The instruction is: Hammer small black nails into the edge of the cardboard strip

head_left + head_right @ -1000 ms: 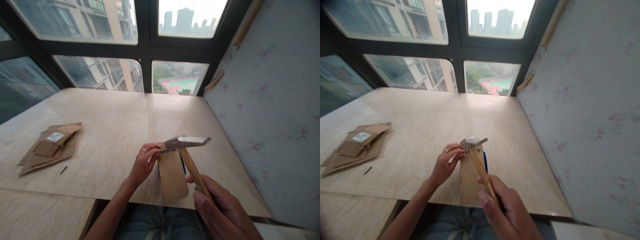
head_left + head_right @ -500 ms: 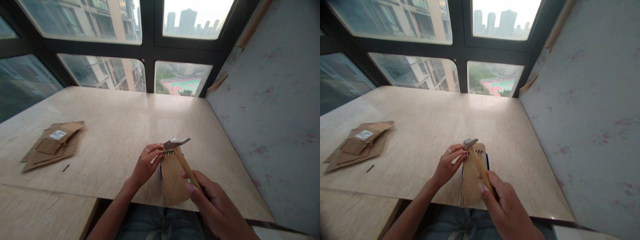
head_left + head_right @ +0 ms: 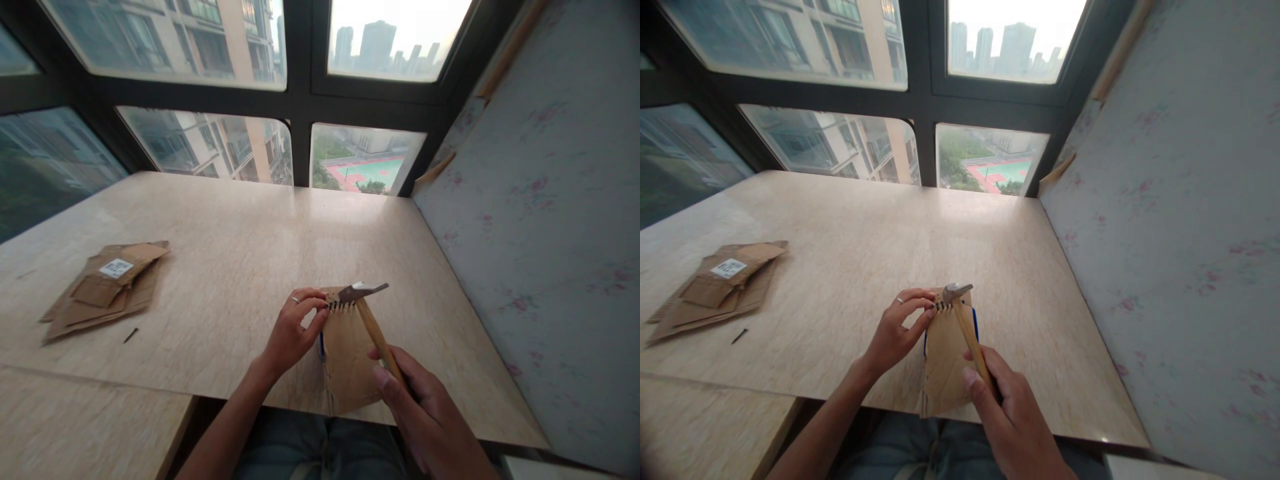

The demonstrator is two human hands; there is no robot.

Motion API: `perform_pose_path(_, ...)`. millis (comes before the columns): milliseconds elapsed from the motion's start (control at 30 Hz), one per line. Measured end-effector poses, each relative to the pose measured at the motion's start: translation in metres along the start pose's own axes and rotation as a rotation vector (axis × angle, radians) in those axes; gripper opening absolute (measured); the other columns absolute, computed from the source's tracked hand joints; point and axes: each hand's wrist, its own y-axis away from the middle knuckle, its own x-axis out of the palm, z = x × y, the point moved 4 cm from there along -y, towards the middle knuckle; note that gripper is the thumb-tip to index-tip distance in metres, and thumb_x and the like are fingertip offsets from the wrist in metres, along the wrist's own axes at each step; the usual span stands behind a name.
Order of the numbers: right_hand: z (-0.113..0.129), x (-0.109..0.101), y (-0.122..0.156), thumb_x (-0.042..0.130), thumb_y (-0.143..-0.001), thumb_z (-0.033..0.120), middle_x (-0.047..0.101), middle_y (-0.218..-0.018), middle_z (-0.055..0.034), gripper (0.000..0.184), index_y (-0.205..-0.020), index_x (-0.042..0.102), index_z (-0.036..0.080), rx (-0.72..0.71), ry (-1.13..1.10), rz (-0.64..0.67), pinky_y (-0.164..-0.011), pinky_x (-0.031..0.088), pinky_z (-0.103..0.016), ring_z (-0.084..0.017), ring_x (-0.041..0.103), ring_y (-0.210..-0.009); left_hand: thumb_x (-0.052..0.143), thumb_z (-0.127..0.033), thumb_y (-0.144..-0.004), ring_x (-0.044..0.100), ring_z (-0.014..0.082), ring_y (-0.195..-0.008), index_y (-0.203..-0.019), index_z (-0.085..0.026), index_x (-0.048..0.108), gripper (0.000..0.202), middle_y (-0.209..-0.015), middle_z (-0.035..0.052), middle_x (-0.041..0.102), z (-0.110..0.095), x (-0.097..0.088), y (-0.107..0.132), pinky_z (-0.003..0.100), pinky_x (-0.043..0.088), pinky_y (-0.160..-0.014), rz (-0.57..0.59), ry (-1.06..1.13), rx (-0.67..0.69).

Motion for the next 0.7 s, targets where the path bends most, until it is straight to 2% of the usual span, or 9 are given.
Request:
perform_pose_path(133,-0.007,0.006,0.002,0.065,-0.082,0.059,0.063,-0.067,-0.0026,0.04,-0.093,0.074,0.022,-0.032,-0.009,-0.044,-0.057,0.053,-0.025,-0.023,0.066,-0.075,0.063,-0.016,-0.089,0.063,0.0224,-0.107,-0.095,-0.019,0.068,0.008,-0.106,0.01,0.069,-0.001,0.001,0.0,0.044,0.055,-0.093,0.004,-0.023,-0.006)
perform_pose_path(233,-0.021,0.009,0.005,0.064,-0.082,0.059,0.06,-0.064,0.0003,0.044,-0.101,0.072,0.02,0.008,0.02,-0.104,-0.05,0.047,-0.024,-0.018,0.058,-0.059,0.066,-0.017,-0.088,0.06,0.0243,-0.112,-0.101,-0.02,0.069,0.014,-0.112,0.0111,0.068,0.0,0.003,0.001,0.047,0.054,-0.096,-0.025,-0.069,0.016)
perform_pose_path(300,-0.031,0.011,0.008,0.064,-0.082,0.06,0.05,-0.057,0.005,0.047,-0.105,0.07,0.019,0.047,0.035,-0.145,-0.047,0.041,-0.024,-0.014,0.047,-0.048,0.067,-0.018,-0.087,0.057,0.0256,-0.118,-0.104,-0.021,0.071,0.017,-0.118,0.012,0.066,0.002,0.003,0.002,0.048,0.055,-0.094,-0.047,-0.074,0.018)
perform_pose_path(400,-0.043,0.013,0.011,0.065,-0.081,0.06,0.043,-0.056,0.0071,0.049,-0.107,0.066,0.019,0.069,0.026,-0.223,-0.051,0.042,-0.025,-0.014,0.046,-0.051,0.069,-0.02,-0.087,0.055,0.0264,-0.124,-0.104,-0.023,0.073,0.018,-0.126,0.0122,0.064,0.007,0.005,0.001,0.047,0.057,-0.093,-0.042,-0.037,-0.005)
perform_pose_path(567,-0.052,0.011,0.013,0.068,-0.079,0.061,0.048,-0.06,0.0062,0.052,-0.107,0.062,0.017,0.086,0.022,-0.353,-0.053,0.043,-0.025,-0.014,0.048,-0.054,0.071,-0.023,-0.086,0.054,0.0275,-0.128,-0.096,-0.025,0.077,0.012,-0.129,0.0118,0.064,0.016,0.006,-0.002,0.051,0.056,-0.095,0.003,0.037,-0.047)
perform_pose_path(700,-0.058,0.012,0.014,0.073,-0.074,0.062,0.059,-0.071,0.0023,0.058,-0.11,0.06,0.018,0.144,-0.028,-0.371,-0.036,0.033,-0.023,-0.011,0.046,-0.046,0.072,-0.023,-0.085,0.053,0.0274,-0.13,-0.093,-0.025,0.078,0.011,-0.129,0.0118,0.066,0.021,0.006,-0.003,0.05,0.056,-0.096,0.015,0.087,-0.1)
